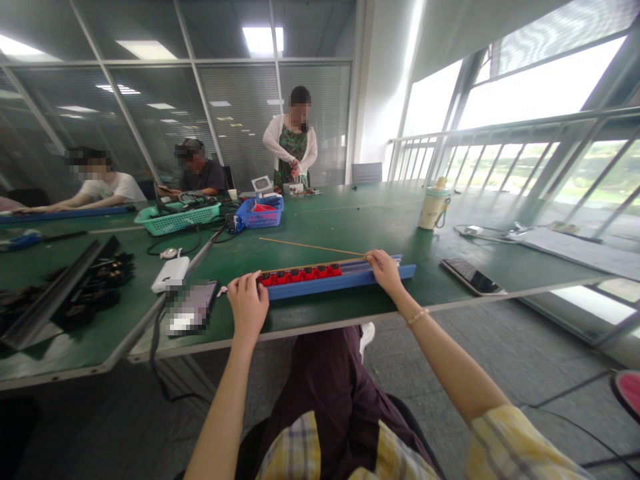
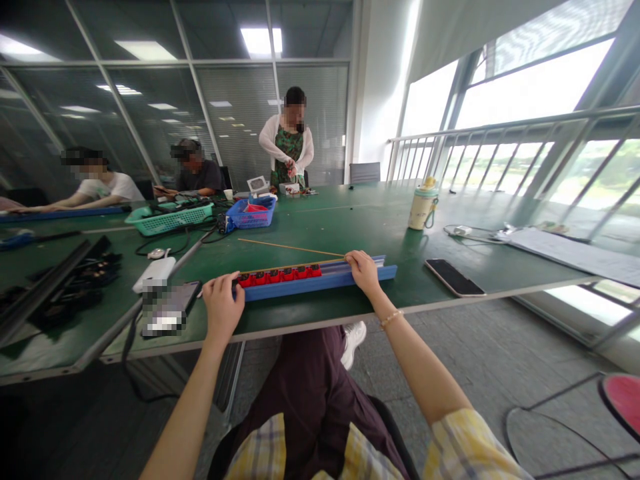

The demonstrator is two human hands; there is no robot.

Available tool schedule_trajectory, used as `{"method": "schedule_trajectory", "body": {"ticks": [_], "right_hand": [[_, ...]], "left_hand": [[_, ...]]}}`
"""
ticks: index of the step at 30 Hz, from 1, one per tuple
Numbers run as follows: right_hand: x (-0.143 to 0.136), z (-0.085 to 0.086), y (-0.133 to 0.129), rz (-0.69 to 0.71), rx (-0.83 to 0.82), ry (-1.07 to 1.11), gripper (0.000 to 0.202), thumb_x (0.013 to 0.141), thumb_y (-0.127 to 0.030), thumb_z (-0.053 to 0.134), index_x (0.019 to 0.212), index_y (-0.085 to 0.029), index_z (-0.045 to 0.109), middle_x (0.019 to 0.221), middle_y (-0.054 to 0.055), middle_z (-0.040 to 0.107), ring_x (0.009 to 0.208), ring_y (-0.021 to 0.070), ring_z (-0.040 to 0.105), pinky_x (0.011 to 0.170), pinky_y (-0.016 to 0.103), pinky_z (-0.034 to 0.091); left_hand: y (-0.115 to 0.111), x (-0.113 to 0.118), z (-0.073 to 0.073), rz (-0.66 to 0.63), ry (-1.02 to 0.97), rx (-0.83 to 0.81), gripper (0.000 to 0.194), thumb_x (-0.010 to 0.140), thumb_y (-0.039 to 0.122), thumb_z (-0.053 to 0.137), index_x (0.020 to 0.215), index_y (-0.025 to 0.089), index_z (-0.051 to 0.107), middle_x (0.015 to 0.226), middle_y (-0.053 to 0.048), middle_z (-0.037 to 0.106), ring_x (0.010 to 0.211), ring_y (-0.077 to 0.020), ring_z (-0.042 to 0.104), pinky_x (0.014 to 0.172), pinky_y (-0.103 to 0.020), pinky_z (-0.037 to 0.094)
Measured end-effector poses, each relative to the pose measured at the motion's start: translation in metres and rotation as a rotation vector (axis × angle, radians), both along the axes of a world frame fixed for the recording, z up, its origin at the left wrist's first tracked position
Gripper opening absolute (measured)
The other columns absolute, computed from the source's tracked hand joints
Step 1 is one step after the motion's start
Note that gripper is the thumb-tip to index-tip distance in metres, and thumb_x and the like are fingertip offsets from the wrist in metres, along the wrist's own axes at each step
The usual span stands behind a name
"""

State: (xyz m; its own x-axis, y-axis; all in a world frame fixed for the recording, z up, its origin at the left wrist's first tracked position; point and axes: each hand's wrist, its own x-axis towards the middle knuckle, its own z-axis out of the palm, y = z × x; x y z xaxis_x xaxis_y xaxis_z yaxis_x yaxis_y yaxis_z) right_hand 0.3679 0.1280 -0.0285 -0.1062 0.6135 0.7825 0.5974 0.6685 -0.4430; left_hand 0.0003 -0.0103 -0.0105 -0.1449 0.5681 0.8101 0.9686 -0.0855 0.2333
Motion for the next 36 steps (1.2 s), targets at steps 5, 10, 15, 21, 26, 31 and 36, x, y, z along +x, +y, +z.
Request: {"method": "schedule_trajectory", "body": {"ticks": [5,10,15,21,26,31,36], "right_hand": [[0.0007,-0.0010,0.0013,-0.002,-0.001,-0.016,0.028,0.097,-0.035,0.043,0.082,-0.023,0.064,0.082,0.007,0.069,0.082,0.0246,0.061,0.078,0.037,0.047],[0.0019,-0.0007,0.0016,0.001,-0.006,-0.030,0.030,0.098,-0.037,0.042,0.081,-0.023,0.063,0.081,0.007,0.069,0.081,0.0242,0.061,0.077,0.036,0.046],[0.0024,-0.0011,0.0018,-0.003,-0.010,-0.038,0.031,0.098,-0.037,0.042,0.081,-0.023,0.063,0.082,0.007,0.069,0.082,0.0247,0.061,0.078,0.037,0.046],[0.0021,0.0015,-0.0006,-0.001,-0.027,-0.023,0.030,0.097,-0.038,0.042,0.080,-0.024,0.062,0.078,0.006,0.068,0.079,0.0240,0.060,0.076,0.036,0.046],[0.0014,0.0042,-0.0043,0.019,-0.050,0.017,0.030,0.097,-0.038,0.043,0.077,-0.024,0.061,0.076,0.005,0.068,0.078,0.0221,0.061,0.077,0.034,0.046],[0.0016,0.0040,-0.0048,0.001,-0.076,0.032,0.030,0.096,-0.038,0.044,0.080,-0.024,0.064,0.082,0.005,0.071,0.080,0.0220,0.064,0.078,0.033,0.046],[0.0021,0.0036,-0.0041,-0.023,-0.075,0.026,0.027,0.094,-0.037,0.047,0.080,-0.023,0.065,0.083,0.005,0.072,0.079,0.0224,0.064,0.078,0.034,0.047]], "left_hand": [[0.0000,-0.0004,-0.0003,-0.019,-0.012,0.020,0.028,0.090,0.022,0.049,0.113,0.018,0.065,0.112,-0.012,0.066,0.109,-0.0301,0.048,0.099,-0.048,0.041],[-0.0008,0.0005,0.0017,-0.022,-0.027,0.046,0.022,0.089,0.021,0.049,0.104,0.018,0.064,0.107,-0.010,0.067,0.105,-0.0293,0.050,0.098,-0.047,0.042],[0.0000,-0.0004,0.0014,-0.027,-0.013,0.058,0.020,0.090,0.021,0.048,0.101,0.019,0.064,0.105,-0.010,0.068,0.104,-0.0289,0.051,0.097,-0.047,0.043],[0.0003,-0.0001,0.0005,-0.025,-0.008,0.049,0.020,0.090,0.021,0.049,0.102,0.019,0.064,0.106,-0.011,0.068,0.105,-0.0293,0.051,0.098,-0.048,0.043],[-0.0009,0.0012,0.0019,-0.012,-0.003,0.035,0.020,0.090,0.022,0.048,0.100,0.019,0.065,0.105,-0.011,0.068,0.105,-0.0299,0.051,0.097,-0.048,0.042],[-0.0017,0.0023,0.0031,-0.006,0.007,0.034,0.020,0.089,0.022,0.048,0.100,0.019,0.065,0.105,-0.011,0.068,0.105,-0.0306,0.051,0.096,-0.047,0.042],[-0.0020,0.0032,0.0032,0.008,0.010,0.026,0.021,0.090,0.023,0.048,0.100,0.018,0.066,0.105,-0.011,0.068,0.105,-0.0308,0.051,0.096,-0.047,0.042]]}}
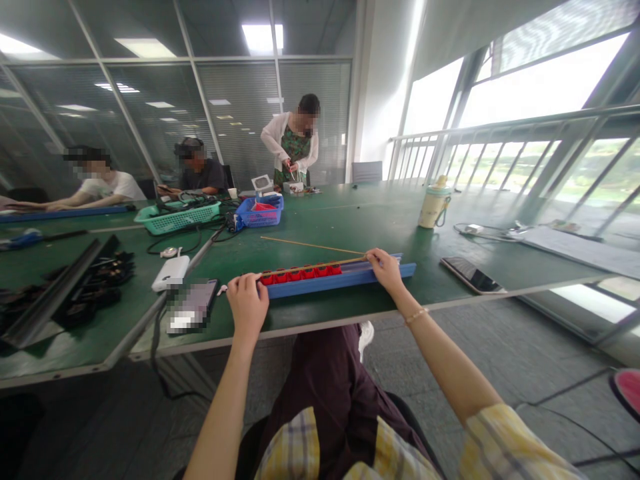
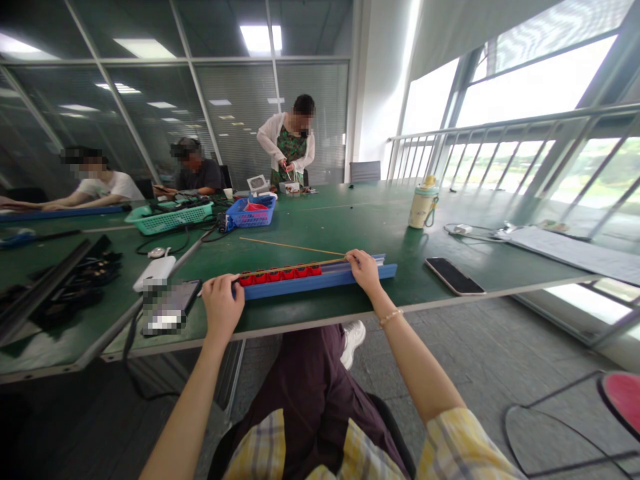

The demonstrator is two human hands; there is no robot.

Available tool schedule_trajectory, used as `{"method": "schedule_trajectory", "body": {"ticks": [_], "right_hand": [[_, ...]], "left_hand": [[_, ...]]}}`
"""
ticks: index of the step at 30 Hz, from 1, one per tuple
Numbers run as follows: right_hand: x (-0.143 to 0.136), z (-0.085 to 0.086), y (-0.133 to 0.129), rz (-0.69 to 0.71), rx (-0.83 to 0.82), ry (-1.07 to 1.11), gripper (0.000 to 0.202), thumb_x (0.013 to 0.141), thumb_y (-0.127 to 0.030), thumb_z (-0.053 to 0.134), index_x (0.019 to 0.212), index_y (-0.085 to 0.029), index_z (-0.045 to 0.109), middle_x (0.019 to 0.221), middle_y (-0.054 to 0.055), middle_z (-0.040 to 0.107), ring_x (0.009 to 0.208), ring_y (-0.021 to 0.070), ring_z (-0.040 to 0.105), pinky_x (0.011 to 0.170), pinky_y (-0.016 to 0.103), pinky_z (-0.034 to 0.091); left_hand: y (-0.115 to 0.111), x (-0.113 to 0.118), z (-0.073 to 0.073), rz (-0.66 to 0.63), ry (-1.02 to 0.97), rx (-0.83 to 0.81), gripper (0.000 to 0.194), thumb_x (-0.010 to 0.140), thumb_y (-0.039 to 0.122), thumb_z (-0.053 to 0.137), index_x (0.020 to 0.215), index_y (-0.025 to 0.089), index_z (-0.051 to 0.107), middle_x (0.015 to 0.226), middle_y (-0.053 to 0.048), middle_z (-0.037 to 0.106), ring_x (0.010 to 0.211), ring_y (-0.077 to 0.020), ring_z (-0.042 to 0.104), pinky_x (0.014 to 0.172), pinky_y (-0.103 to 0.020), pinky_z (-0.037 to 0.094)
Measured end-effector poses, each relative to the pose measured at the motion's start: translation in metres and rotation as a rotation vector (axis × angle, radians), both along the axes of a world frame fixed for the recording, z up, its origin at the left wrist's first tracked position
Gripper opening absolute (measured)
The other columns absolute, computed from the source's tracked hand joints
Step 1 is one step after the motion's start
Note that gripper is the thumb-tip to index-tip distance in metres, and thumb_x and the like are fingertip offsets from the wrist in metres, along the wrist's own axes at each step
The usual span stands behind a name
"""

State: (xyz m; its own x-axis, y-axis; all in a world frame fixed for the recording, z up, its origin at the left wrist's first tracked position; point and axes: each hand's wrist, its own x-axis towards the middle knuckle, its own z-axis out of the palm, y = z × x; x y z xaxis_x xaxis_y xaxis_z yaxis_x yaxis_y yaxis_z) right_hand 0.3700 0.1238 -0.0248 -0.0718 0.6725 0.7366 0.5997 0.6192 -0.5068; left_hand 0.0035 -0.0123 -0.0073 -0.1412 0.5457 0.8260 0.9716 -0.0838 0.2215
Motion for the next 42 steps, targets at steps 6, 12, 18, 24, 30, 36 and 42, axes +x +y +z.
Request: {"method": "schedule_trajectory", "body": {"ticks": [6,12,18,24,30,36,42], "right_hand": [[0.0017,0.0014,-0.0019,-0.006,0.024,-0.016,0.026,0.093,-0.037,0.049,0.077,-0.024,0.065,0.081,0.006,0.072,0.078,0.0228,0.064,0.078,0.035,0.049],[0.0033,0.0015,-0.0016,0.008,0.024,-0.018,0.028,0.094,-0.038,0.048,0.078,-0.024,0.066,0.082,0.006,0.072,0.080,0.0236,0.064,0.078,0.036,0.049],[0.0039,0.0012,-0.0013,0.041,0.014,0.034,0.028,0.095,-0.038,0.048,0.082,-0.023,0.067,0.085,0.006,0.072,0.084,0.0232,0.065,0.081,0.035,0.049],[0.0038,0.0008,-0.0010,0.037,0.025,0.035,0.027,0.096,-0.035,0.047,0.081,-0.023,0.067,0.086,0.006,0.073,0.086,0.0233,0.065,0.083,0.036,0.048],[0.0024,0.0026,-0.0037,0.012,0.052,0.056,0.028,0.097,-0.035,0.045,0.081,-0.024,0.066,0.086,0.006,0.072,0.086,0.0231,0.065,0.082,0.036,0.049],[0.0006,0.0027,-0.0042,0.002,0.046,0.052,0.028,0.097,-0.035,0.044,0.081,-0.024,0.066,0.086,0.006,0.073,0.083,0.0228,0.065,0.081,0.035,0.049],[0.0000,-0.0024,0.0007,-0.010,0.045,0.001,0.027,0.096,-0.034,0.045,0.083,-0.023,0.066,0.084,0.005,0.072,0.081,0.0227,0.064,0.079,0.034,0.048]], "left_hand": [[-0.0006,0.0012,0.0011,-0.006,-0.013,0.001,0.022,0.090,0.023,0.047,0.100,0.018,0.066,0.105,-0.011,0.069,0.105,-0.0308,0.051,0.095,-0.048,0.042],[-0.0010,0.0015,0.0012,-0.004,-0.007,0.000,0.022,0.090,0.023,0.047,0.101,0.018,0.066,0.104,-0.011,0.068,0.105,-0.0310,0.051,0.095,-0.047,0.042],[0.0003,0.0009,-0.0007,0.003,0.010,0.002,0.023,0.090,0.023,0.047,0.102,0.018,0.066,0.105,-0.011,0.068,0.106,-0.0303,0.050,0.097,-0.047,0.042],[0.0002,0.0010,-0.0011,-0.006,0.000,0.002,0.023,0.090,0.022,0.047,0.103,0.018,0.066,0.105,-0.011,0.068,0.107,-0.0303,0.050,0.097,-0.047,0.042],[-0.0010,0.0018,-0.0001,0.002,0.007,-0.004,0.024,0.090,0.022,0.047,0.105,0.018,0.066,0.106,-0.011,0.068,0.107,-0.0308,0.049,0.097,-0.047,0.041],[-0.0014,0.0016,0.0002,-0.014,-0.021,-0.019,0.025,0.090,0.022,0.047,0.107,0.019,0.066,0.108,-0.011,0.068,0.108,-0.0315,0.048,0.097,-0.048,0.041],[-0.0005,0.0004,-0.0009,-0.009,-0.014,-0.012,0.027,0.090,0.022,0.047,0.109,0.019,0.066,0.109,-0.011,0.068,0.108,-0.0315,0.048,0.097,-0.048,0.041]]}}
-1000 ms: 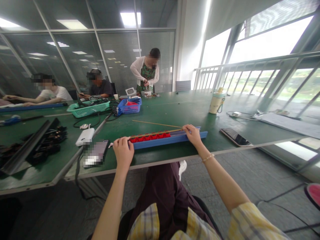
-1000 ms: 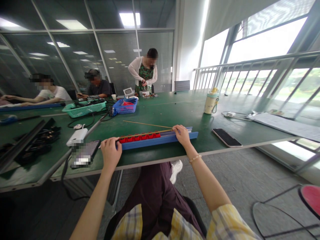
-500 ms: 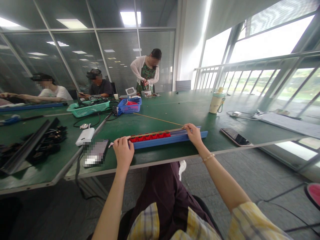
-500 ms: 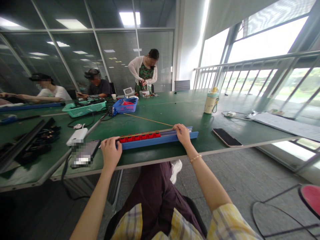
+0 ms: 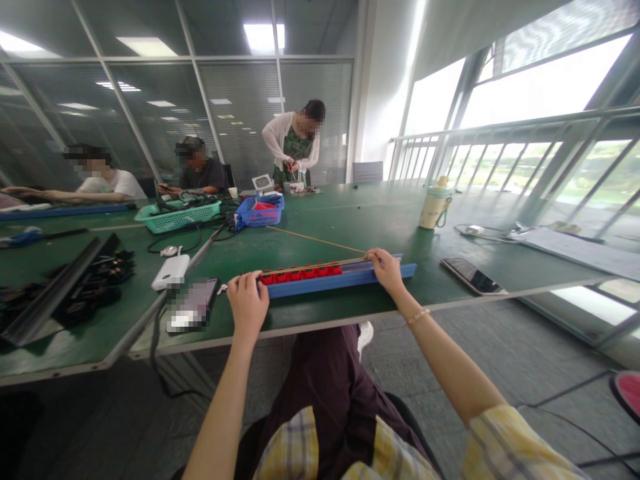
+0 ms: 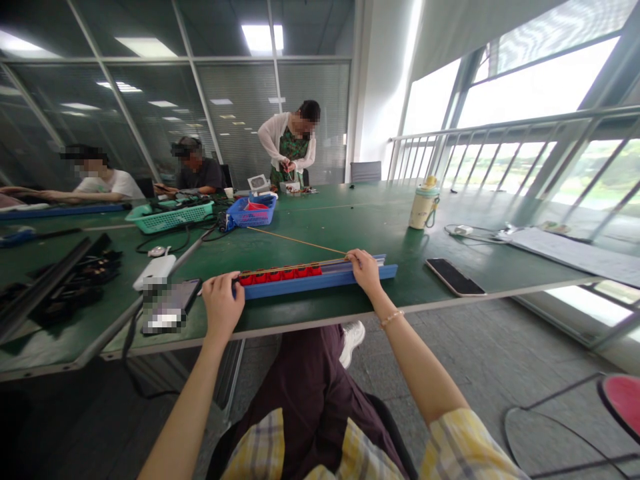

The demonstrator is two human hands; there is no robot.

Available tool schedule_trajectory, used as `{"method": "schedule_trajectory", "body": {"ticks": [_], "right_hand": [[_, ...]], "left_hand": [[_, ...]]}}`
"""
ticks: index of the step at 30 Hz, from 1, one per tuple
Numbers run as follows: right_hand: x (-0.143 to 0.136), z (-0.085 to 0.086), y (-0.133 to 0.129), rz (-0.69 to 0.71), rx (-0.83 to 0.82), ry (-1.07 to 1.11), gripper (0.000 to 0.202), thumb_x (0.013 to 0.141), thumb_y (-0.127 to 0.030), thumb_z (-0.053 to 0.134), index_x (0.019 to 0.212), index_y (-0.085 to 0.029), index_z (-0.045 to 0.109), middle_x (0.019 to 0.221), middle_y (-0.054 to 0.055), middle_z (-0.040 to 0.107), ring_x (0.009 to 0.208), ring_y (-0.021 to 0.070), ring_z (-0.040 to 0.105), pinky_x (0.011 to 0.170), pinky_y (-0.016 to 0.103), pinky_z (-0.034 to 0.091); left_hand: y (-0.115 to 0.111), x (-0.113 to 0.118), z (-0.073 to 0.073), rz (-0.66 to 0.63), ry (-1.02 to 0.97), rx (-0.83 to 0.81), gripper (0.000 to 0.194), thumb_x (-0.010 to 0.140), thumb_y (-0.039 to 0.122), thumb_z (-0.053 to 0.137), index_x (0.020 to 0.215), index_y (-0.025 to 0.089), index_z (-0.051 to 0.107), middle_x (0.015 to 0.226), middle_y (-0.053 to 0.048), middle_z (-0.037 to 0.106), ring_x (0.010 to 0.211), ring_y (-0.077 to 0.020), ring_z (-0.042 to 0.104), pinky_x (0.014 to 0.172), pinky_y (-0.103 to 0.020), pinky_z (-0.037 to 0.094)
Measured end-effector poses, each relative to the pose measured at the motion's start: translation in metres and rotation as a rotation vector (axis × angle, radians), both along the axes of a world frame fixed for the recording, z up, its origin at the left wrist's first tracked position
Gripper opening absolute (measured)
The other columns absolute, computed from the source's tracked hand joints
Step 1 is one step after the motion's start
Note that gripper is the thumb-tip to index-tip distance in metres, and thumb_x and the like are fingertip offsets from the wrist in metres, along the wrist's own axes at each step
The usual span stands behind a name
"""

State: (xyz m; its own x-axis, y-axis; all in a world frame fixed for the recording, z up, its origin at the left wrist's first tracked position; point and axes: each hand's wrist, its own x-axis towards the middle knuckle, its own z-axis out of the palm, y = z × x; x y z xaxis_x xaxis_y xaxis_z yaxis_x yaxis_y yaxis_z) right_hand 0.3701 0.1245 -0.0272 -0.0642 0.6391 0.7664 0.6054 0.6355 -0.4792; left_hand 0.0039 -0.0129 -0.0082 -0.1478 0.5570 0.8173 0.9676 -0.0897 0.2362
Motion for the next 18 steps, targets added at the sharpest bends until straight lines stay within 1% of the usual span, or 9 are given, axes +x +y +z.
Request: {"method": "schedule_trajectory", "body": {"ticks": [12,18], "right_hand": [[0.0002,-0.0012,0.0003,-0.011,0.011,-0.004,0.030,0.097,-0.035,0.043,0.082,-0.024,0.066,0.084,0.006,0.072,0.079,0.0225,0.064,0.079,0.035,0.049],[0.0002,0.0004,-0.0002,-0.005,0.006,-0.001,0.030,0.097,-0.036,0.044,0.081,-0.024,0.066,0.084,0.006,0.072,0.080,0.0229,0.064,0.080,0.035,0.049]], "left_hand": [[-0.0001,0.0010,-0.0005,-0.001,-0.005,-0.004,0.032,0.090,0.023,0.047,0.114,0.020,0.067,0.110,-0.011,0.067,0.109,-0.0313,0.048,0.098,-0.048,0.041],[-0.0007,0.0005,-0.0008,-0.010,0.021,-0.018,0.037,0.090,0.021,0.048,0.120,0.025,0.069,0.109,-0.011,0.065,0.108,-0.0314,0.046,0.098,-0.049,0.041]]}}
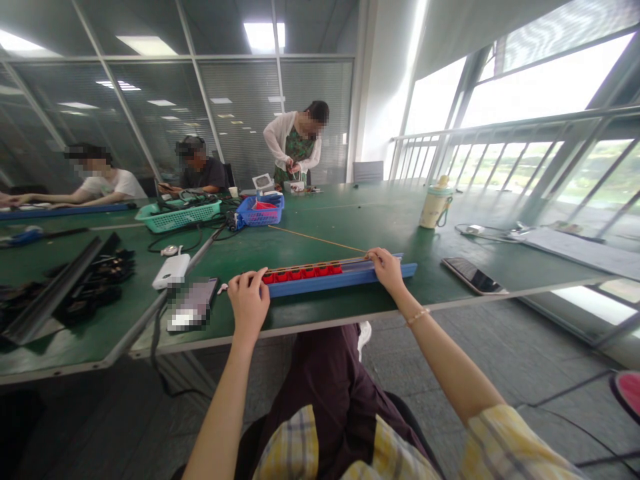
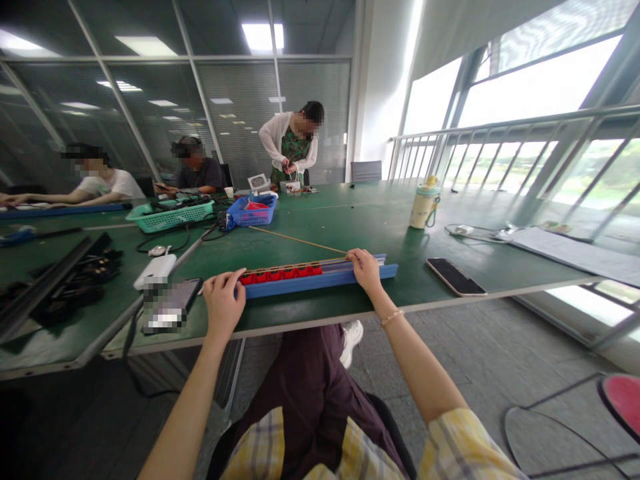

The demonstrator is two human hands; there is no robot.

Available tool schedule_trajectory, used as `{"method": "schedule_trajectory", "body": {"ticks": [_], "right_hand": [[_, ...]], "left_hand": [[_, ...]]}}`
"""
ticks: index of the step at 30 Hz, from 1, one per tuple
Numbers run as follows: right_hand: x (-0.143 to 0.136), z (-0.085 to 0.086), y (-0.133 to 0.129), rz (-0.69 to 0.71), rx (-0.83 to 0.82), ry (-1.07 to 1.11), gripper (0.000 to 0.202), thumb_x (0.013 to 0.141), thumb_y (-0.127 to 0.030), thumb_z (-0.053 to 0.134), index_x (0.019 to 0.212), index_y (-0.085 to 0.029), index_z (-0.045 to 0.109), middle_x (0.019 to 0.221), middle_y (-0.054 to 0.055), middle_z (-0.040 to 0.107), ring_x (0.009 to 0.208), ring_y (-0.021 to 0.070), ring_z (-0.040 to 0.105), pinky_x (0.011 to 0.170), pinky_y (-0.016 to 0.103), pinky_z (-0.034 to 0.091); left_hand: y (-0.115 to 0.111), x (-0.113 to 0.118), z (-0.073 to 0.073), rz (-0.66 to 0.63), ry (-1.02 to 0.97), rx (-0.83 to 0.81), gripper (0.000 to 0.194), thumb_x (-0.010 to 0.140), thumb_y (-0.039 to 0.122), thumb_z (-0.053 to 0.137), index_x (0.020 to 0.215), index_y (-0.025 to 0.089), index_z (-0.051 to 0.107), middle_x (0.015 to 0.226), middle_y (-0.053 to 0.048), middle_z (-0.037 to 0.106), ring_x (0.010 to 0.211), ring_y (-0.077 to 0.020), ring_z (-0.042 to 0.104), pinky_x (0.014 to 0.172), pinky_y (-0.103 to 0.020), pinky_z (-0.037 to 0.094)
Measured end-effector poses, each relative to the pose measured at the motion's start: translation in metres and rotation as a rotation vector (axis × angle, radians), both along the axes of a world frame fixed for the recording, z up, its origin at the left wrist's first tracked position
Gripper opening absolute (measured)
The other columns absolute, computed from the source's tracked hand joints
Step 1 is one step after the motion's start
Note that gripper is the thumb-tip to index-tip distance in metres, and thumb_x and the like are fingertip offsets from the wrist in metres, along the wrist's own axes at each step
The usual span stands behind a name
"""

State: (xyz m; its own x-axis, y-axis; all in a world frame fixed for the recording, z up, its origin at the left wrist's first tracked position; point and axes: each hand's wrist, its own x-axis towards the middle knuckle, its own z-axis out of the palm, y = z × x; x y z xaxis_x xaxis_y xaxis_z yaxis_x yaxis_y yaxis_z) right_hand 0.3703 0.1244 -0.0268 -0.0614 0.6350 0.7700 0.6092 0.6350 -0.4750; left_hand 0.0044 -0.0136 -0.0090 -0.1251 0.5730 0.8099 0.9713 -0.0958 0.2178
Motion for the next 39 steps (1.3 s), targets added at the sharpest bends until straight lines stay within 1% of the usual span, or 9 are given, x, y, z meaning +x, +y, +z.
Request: {"method": "schedule_trajectory", "body": {"ticks": [5,10,14,20,22,26,28,34,39], "right_hand": [[-0.001,0.003,-0.003,0.022,-0.006,0.039,0.029,0.097,-0.037,0.044,0.086,-0.025,0.068,0.089,0.006,0.073,0.086,0.0240,0.063,0.082,0.037,0.049],[-0.001,0.007,-0.006,0.047,0.021,0.099,0.029,0.097,-0.036,0.045,0.087,-0.025,0.069,0.092,0.007,0.074,0.094,0.0250,0.062,0.088,0.040,0.049],[-0.002,0.009,-0.007,0.036,0.026,0.127,0.029,0.097,-0.035,0.044,0.087,-0.024,0.069,0.092,0.007,0.074,0.094,0.0253,0.062,0.089,0.041,0.049],[-0.001,0.007,-0.005,0.072,0.075,0.106,0.028,0.099,-0.035,0.045,0.087,-0.025,0.068,0.091,0.006,0.073,0.095,0.0250,0.061,0.090,0.042,0.048],[0.000,0.006,-0.003,0.083,0.091,0.081,0.027,0.099,-0.035,0.044,0.087,-0.025,0.067,0.091,0.005,0.073,0.094,0.0247,0.061,0.090,0.042,0.047],[0.000,0.005,0.000,0.110,0.107,0.049,0.028,0.100,-0.034,0.043,0.085,-0.025,0.065,0.096,0.005,0.073,0.096,0.0241,0.062,0.092,0.043,0.046],[0.001,0.004,0.001,0.117,0.106,0.040,0.029,0.100,-0.035,0.042,0.084,-0.025,0.064,0.098,0.005,0.074,0.097,0.0240,0.063,0.094,0.044,0.045],[0.001,0.002,0.003,0.101,0.109,0.014,0.029,0.100,-0.035,0.042,0.083,-0.025,0.064,0.100,0.005,0.073,0.098,0.0238,0.063,0.094,0.043,0.045],[0.001,0.002,0.003,0.102,0.116,0.002,0.029,0.100,-0.035,0.042,0.083,-0.025,0.064,0.100,0.005,0.073,0.098,0.0238,0.063,0.094,0.043,0.045]], "left_hand": [[-0.001,0.001,0.001,-0.011,0.003,-0.011,0.037,0.090,0.021,0.049,0.119,0.026,0.070,0.110,-0.011,0.064,0.109,-0.0315,0.044,0.099,-0.050,0.040],[-0.001,0.001,0.001,-0.001,0.005,-0.005,0.037,0.089,0.020,0.049,0.118,0.026,0.071,0.109,-0.011,0.063,0.108,-0.0312,0.044,0.099,-0.048,0.040],[-0.001,0.000,0.000,0.012,0.019,-0.005,0.037,0.089,0.021,0.049,0.118,0.026,0.071,0.109,-0.011,0.063,0.108,-0.0308,0.044,0.098,-0.048,0.040],[0.000,0.001,0.000,0.034,0.038,-0.014,0.036,0.091,0.021,0.049,0.120,0.025,0.070,0.111,-0.010,0.064,0.109,-0.0289,0.044,0.098,-0.045,0.040],[0.000,0.001,0.000,0.034,0.038,-0.008,0.037,0.092,0.022,0.047,0.125,0.022,0.066,0.111,-0.011,0.065,0.108,-0.0285,0.045,0.098,-0.045,0.041],[0.001,0.000,-0.001,0.033,0.020,0.000,0.044,0.093,0.023,0.045,0.134,0.011,0.055,0.113,-0.013,0.066,0.105,-0.0286,0.047,0.098,-0.045,0.041],[0.002,0.000,-0.001,0.046,0.025,-0.001,0.046,0.093,0.023,0.044,0.136,0.009,0.052,0.114,-0.014,0.066,0.106,-0.0292,0.047,0.097,-0.046,0.041],[0.004,-0.002,-0.004,0.096,0.082,-0.019,0.044,0.093,0.024,0.045,0.134,0.012,0.059,0.113,-0.015,0.063,0.108,-0.0299,0.046,0.096,-0.045,0.040],[0.004,-0.002,-0.004,0.086,0.086,-0.037,0.041,0.092,0.023,0.047,0.129,0.018,0.064,0.116,-0.014,0.062,0.109,-0.0297,0.044,0.096,-0.045,0.040]]}}
